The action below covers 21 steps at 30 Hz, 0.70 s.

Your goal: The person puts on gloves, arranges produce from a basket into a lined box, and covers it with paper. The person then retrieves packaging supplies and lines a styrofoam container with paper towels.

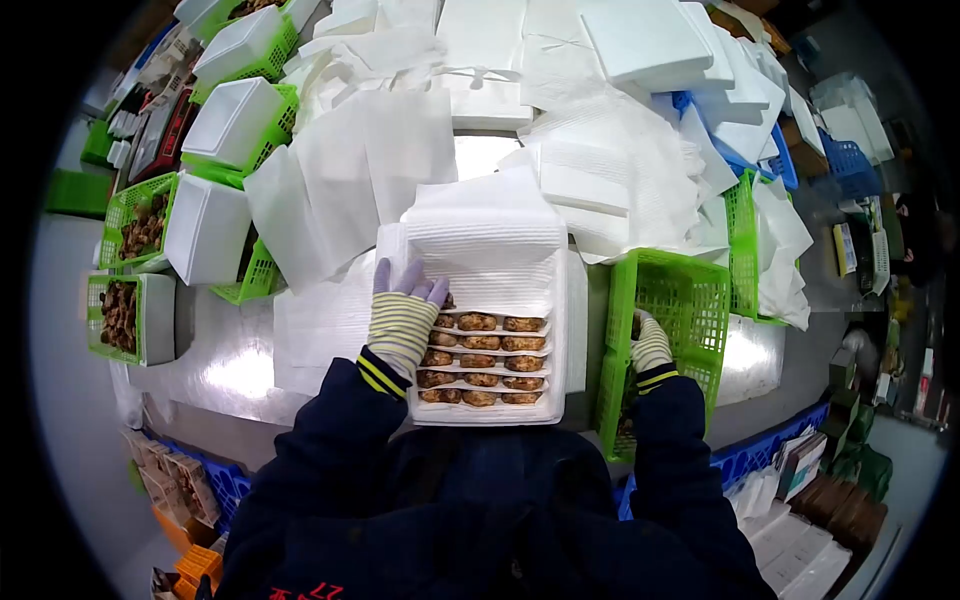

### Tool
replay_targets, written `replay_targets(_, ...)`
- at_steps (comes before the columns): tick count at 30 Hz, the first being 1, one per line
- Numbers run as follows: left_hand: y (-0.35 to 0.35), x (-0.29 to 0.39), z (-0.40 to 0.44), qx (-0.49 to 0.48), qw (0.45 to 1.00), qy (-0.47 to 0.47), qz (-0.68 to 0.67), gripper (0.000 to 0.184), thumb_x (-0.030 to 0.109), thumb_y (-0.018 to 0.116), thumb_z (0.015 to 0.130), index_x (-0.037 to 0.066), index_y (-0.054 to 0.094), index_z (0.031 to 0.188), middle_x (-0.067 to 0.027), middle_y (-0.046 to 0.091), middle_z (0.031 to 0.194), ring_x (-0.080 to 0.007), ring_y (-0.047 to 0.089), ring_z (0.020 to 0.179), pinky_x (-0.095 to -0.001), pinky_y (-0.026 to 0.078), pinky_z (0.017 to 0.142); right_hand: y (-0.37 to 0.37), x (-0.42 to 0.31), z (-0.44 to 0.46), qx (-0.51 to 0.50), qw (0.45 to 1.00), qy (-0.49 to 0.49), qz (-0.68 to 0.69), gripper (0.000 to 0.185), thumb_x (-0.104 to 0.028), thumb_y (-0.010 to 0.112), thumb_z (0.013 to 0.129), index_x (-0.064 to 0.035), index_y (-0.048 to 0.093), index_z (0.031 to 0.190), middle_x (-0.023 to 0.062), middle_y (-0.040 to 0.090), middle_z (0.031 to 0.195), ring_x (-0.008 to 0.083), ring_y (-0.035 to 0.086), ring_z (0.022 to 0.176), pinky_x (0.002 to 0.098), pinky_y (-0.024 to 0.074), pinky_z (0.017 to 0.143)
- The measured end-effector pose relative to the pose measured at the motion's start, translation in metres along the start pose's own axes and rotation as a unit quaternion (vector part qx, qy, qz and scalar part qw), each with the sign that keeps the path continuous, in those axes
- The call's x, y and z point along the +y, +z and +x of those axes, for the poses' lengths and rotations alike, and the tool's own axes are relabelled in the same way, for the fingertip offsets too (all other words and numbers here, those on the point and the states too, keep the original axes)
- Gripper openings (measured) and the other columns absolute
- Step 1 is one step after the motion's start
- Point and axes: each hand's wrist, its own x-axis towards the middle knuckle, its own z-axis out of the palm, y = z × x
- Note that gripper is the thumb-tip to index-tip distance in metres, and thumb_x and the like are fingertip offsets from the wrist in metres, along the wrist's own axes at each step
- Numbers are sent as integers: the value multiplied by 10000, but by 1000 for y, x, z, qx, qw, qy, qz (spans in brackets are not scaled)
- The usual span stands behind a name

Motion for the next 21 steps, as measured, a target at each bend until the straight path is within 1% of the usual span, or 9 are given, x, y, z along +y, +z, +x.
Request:
replay_targets(2, -6, 4, 9, -127, 990, -42, -45, 338, 146, 351, 898, 181, 488, 1206, -41, 545, 1207, -197, 379, 1271, -529, 68, 1112, -10, 3, -6, 59, 983, -37, -168, 509, 87, 627, 704, -3, 496, 1188, 126, 576, 1095, 203, 564, 968, 320, 495, 798)
replay_targets(4, -5, 3, 6, -44, 958, -104, -265, 321, 139, 371, 887, 178, 508, 1175, -27, 567, 1173, -194, 394, 1258, -530, 79, 1112, 4, -78, -62, 174, 953, -67, -240, 526, 106, 603, 700, 2, 489, 1203, 149, 568, 1109, 236, 568, 979, 329, 486, 831)
replay_targets(5, -4, 3, 5, -13, 934, -122, -336, 315, 137, 378, 883, 177, 514, 1165, -22, 574, 1161, -193, 398, 1254, -530, 83, 1111, 7, -87, -70, 228, 945, -158, -175, 500, 84, 593, 709, 3, 495, 1193, 162, 569, 1097, 250, 569, 968, 333, 486, 836)
replay_targets(6, 0, -2, 2, -28, 976, -72, -205, 297, 133, 384, 879, 177, 529, 1134, -14, 583, 1143, -188, 404, 1249, -528, 87, 1111, 10, -94, -77, 279, 923, -246, -105, 476, 61, 583, 718, 4, 501, 1184, 175, 570, 1084, 263, 570, 958, 338, 485, 840)
replay_targets(7, 4, -5, -1, -44, 996, -18, -71, 281, 129, 389, 874, 177, 544, 1104, -6, 592, 1125, -184, 409, 1244, -527, 91, 1110, 21, -130, -96, 256, 909, -281, -173, 442, 40, 560, 733, 5, 500, 1170, 181, 573, 1057, 265, 570, 947, 347, 485, 841)
replay_targets(10, 11, -6, 0, 61, 994, 6, -86, 244, 132, 413, 861, 183, 561, 1047, 9, 600, 1075, -192, 431, 1226, -533, 96, 1105, 87, -205, -119, 63, 920, -336, -193, 359, -32, 541, 744, 10, 509, 1099, 181, 586, 991, 271, 569, 942, 390, 476, 834)
replay_targets(13, 7, -7, 1, -11, 997, -10, -81, 207, 201, 425, 874, 215, 545, 1042, 20, 580, 1129, -185, 402, 1255, -535, 87, 1108, 155, -209, -98, -28, 847, -343, -405, 382, -55, 585, 727, -26, 512, 1100, 182, 583, 983, 300, 554, 955, 428, 453, 843)
replay_targets(16, 5, -7, 1, 19, 997, 2, -79, 232, 133, 435, 849, 189, 561, 1036, 9, 600, 1068, -204, 436, 1221, -541, 122, 1097, 191, -185, -61, -105, 788, -382, -471, 417, -119, 625, 728, -51, 507, 1121, 163, 572, 1021, 324, 507, 1005, 431, 398, 916)
replay_targets(21, 2, -6, -1, 91, 991, 22, -97, 286, 79, 431, 830, 131, 530, 1093, -35, 585, 1077, -236, 453, 1182, -526, 187, 1080, 132, -190, -100, -10, 851, -422, -314, 264, -99, 591, 793, -51, 591, 1052, 151, 622, 980, 314, 571, 922, 385, 453, 844)
